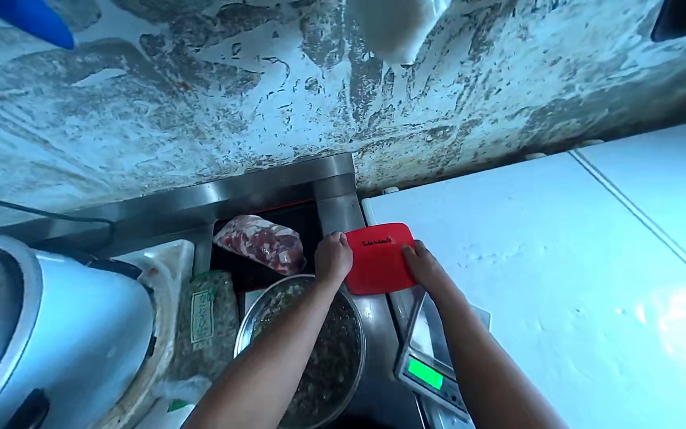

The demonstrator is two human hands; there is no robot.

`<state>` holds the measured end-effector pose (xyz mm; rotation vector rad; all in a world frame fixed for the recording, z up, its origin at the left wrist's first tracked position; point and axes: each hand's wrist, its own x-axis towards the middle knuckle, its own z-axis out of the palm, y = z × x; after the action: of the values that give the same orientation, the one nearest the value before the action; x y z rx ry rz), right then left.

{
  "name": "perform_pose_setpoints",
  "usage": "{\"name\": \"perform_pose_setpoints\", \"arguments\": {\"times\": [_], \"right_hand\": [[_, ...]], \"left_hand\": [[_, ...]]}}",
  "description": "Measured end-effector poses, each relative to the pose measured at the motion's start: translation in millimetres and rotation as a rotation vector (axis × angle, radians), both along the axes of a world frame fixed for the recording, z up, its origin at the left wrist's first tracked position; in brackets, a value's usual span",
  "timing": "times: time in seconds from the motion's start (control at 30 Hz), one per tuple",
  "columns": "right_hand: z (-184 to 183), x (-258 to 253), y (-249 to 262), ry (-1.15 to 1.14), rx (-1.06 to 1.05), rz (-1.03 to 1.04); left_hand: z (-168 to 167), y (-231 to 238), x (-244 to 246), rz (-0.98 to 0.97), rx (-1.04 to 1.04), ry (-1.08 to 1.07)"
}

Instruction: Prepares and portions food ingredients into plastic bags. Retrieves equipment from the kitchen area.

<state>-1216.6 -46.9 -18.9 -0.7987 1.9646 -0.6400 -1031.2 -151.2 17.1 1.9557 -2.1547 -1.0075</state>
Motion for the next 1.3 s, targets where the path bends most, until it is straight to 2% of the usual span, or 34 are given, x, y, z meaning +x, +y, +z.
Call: {"name": "perform_pose_setpoints", "arguments": {"times": [0.17, 0.3, 0.4, 0.5, 0.6, 0.67, 0.77, 0.87, 0.97, 1.17, 1.3], "right_hand": [[3, -7, -1, -0.352, -0.072, -0.134], [6, -11, 1, -0.596, -0.111, -0.255], [13, -13, 10, -0.723, -0.228, -0.296], [42, -1, 35, -0.763, -0.332, -0.321], [78, 15, 64, -0.807, -0.417, -0.36], [95, 32, 84, -0.839, -0.453, -0.387], [107, 60, 106, -0.864, -0.449, -0.363], [110, 91, 120, -0.893, -0.316, -0.3], [108, 122, 129, -0.952, -0.177, -0.248], [109, 195, 139, -0.996, -0.126, -0.066], [114, 265, 147, -0.977, -0.082, -0.011]], "left_hand": [[-16, -1, 6, 0.071, -0.016, 0.185], [-15, -1, 4, 0.098, -0.022, 0.186], [10, 7, -3, 0.087, -0.141, 0.207], [42, 21, -1, 0.061, -0.322, 0.315], [77, 39, 14, 0.029, -0.295, 0.48], [89, 59, 35, 0.081, -0.15, 0.641], [97, 98, 70, 0.271, 0.04, 0.828], [106, 130, 107, 0.42, 0.148, 0.848], [103, 156, 150, 0.483, 0.3, 0.871], [105, 190, 244, 0.546, 0.396, 1.043], [99, 215, 320, 0.487, 0.332, 1.149]]}}
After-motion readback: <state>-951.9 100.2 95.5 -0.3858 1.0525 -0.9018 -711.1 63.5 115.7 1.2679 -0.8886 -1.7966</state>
